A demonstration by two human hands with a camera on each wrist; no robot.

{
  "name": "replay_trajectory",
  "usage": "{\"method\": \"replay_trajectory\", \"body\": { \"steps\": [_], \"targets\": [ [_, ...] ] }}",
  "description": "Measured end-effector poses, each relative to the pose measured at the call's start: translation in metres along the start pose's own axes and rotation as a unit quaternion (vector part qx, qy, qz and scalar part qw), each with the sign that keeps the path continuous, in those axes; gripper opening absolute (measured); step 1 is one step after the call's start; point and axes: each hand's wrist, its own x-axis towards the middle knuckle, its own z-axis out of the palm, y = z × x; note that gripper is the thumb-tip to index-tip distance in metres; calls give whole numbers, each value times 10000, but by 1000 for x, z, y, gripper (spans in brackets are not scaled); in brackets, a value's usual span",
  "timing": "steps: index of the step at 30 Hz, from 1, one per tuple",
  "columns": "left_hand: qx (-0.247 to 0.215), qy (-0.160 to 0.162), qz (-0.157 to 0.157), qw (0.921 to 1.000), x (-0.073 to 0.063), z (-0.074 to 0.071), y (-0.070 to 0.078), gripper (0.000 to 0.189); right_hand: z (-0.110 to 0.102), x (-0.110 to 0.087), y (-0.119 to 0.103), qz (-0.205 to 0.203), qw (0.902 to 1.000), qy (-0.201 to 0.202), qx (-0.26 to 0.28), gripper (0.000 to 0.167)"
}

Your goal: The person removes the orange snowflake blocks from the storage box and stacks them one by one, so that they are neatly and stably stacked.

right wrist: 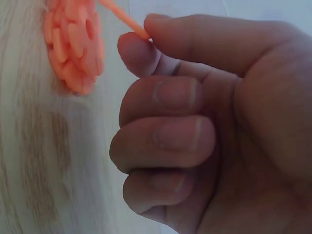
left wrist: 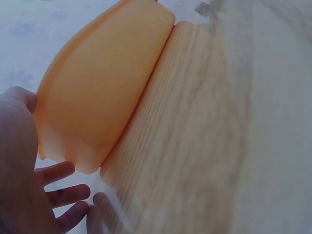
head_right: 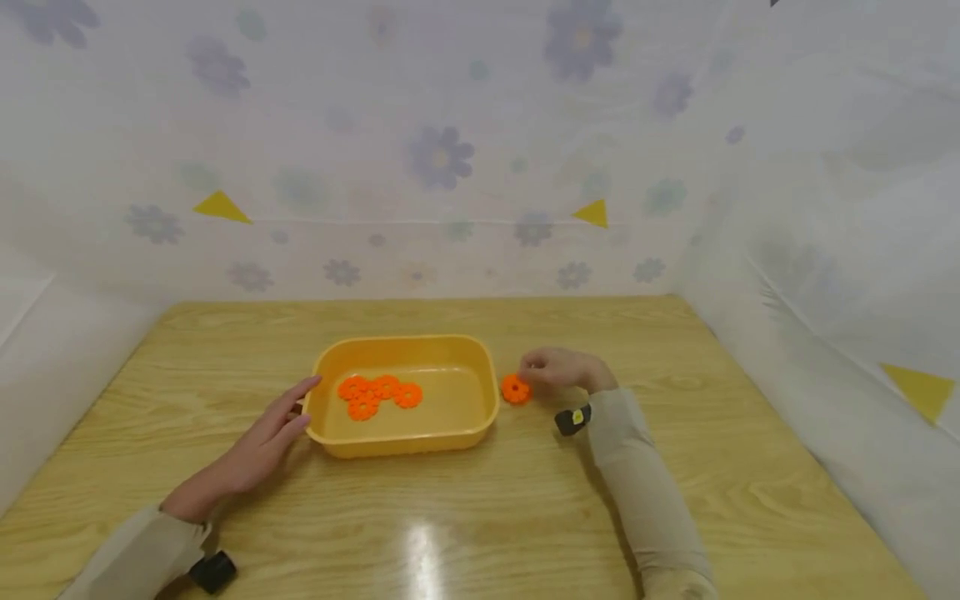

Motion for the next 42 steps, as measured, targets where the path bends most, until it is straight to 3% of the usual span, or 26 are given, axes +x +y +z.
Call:
{"method": "replay_trajectory", "body": {
  "steps": [6, 13, 18, 27, 34, 42],
  "targets": [
    [5, 9, 0, 10000, -1, 1, 0, 50, 3, 1, 2, 119, 9999, -10, -70, 27],
    [39, 48, -46, 10000, 1, 1, 0, 50, -3, -3, 3, 606, 9978, 69, -276, 28],
    [36, 34, -63, 10000, 0, 1, 2, 50, -4, -2, 7, 795, 9967, 89, -145, 28],
    [43, 34, -53, 10000, 0, 1, 4, 49, 1, 1, 7, 556, 9977, 386, -1, 24],
    [36, 44, -42, 10000, 1, 3, 3, 50, 2, 7, -1, 17, 9954, 954, 2, 21],
    [89, 130, -6, 9999, -1, 2, 3, 49, 5, 14, -14, -379, 9918, 1224, 30, 26]
  ]
}}
